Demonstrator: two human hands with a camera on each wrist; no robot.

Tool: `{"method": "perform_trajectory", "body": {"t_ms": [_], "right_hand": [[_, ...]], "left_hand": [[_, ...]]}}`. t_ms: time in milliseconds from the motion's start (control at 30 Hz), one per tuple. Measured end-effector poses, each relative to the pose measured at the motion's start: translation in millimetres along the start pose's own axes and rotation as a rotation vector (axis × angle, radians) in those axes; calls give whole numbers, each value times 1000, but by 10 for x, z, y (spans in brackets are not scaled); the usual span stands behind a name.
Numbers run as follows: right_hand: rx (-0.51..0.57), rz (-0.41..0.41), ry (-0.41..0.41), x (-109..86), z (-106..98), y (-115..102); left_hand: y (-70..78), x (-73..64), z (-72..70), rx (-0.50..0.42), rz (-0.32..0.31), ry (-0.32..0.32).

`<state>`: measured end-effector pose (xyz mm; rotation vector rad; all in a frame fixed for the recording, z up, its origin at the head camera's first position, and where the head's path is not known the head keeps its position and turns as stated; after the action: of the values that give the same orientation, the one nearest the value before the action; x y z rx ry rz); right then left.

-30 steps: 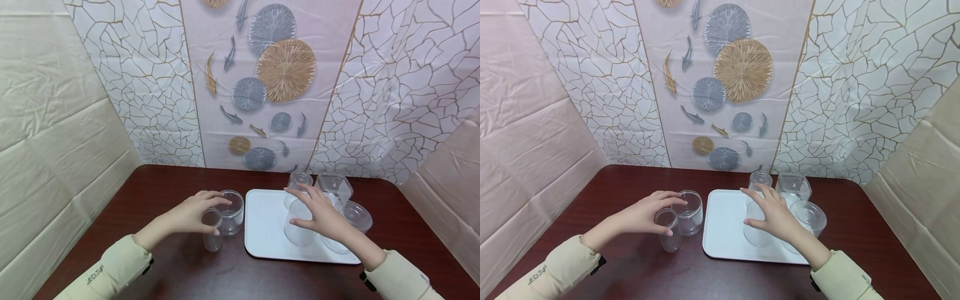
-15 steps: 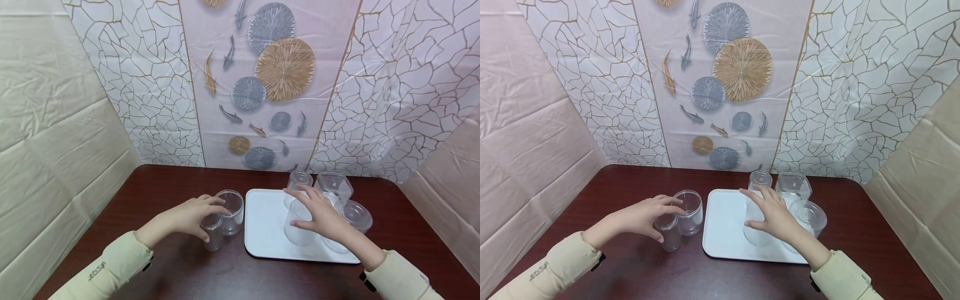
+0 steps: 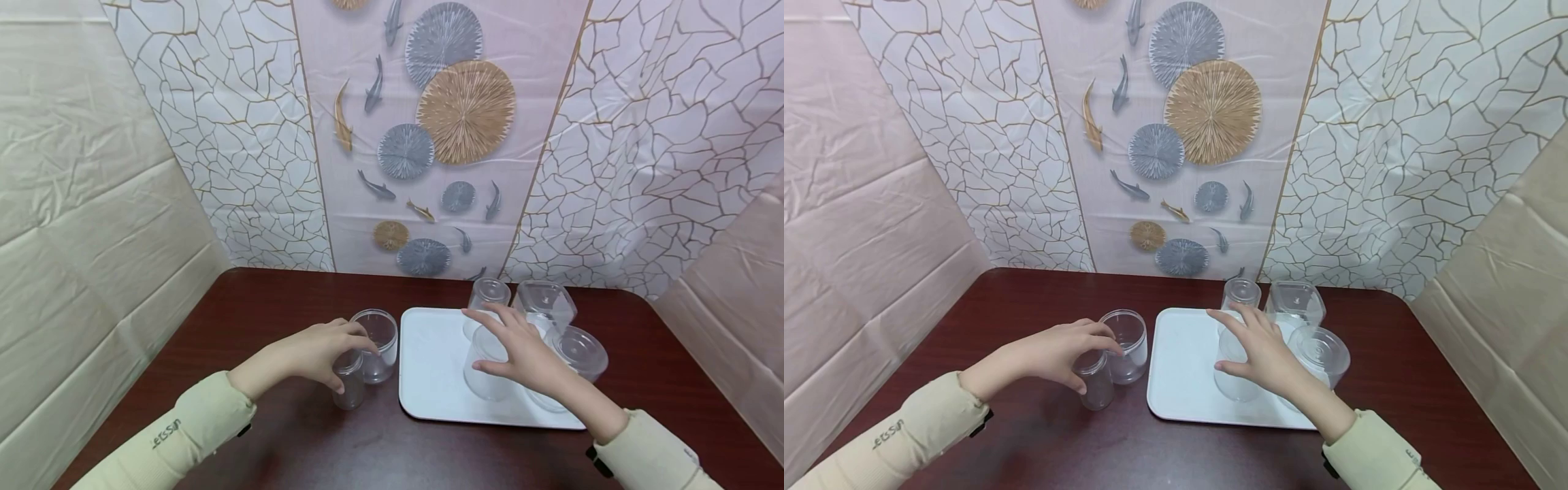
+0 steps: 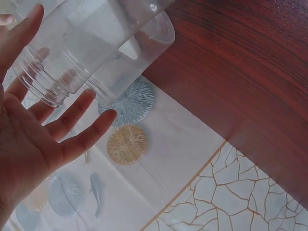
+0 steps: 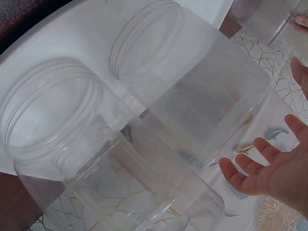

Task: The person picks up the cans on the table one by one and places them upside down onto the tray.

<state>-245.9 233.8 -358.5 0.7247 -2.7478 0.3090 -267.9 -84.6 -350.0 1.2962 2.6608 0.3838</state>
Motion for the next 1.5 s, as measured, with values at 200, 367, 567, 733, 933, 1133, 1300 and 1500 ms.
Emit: {"method": "perform_trajectory", "body": {"t_ms": [200, 367, 567, 733, 933, 1133, 1300, 1500], "right_hand": [[3, -1, -4, -9, 9, 1], [0, 2, -10, -13, 3, 4], [5, 8, -8, -14, -2, 12], [4, 7, -4, -17, -9, 13], [8, 5, -11, -15, -11, 7], [9, 6, -11, -9, -12, 7], [9, 8, -13, -5, -16, -2], [5, 4, -11, -2, -19, -12]], "left_hand": [[28, 28, -14, 3, -24, -17], [46, 43, -23, 3, -35, -28], [52, 50, -33, 11, -27, -31], [57, 45, -47, 31, -13, -28], [63, 31, -54, 53, 2, -21], [60, 23, -73, 57, 14, -13], [60, 15, -84, 58, 11, -17], [62, -5, -101, 73, 10, -16]]}}
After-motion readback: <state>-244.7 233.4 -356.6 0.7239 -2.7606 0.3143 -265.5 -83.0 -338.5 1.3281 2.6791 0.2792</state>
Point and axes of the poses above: each hand's wrist, its own x-axis towards the middle knuckle, its own z-axis out of the palm, y = z × x, the point moved 2 cm from there along x, towards the middle knuckle, and after that the axes turned 7 degrees about -x, right-handed, at the moved point
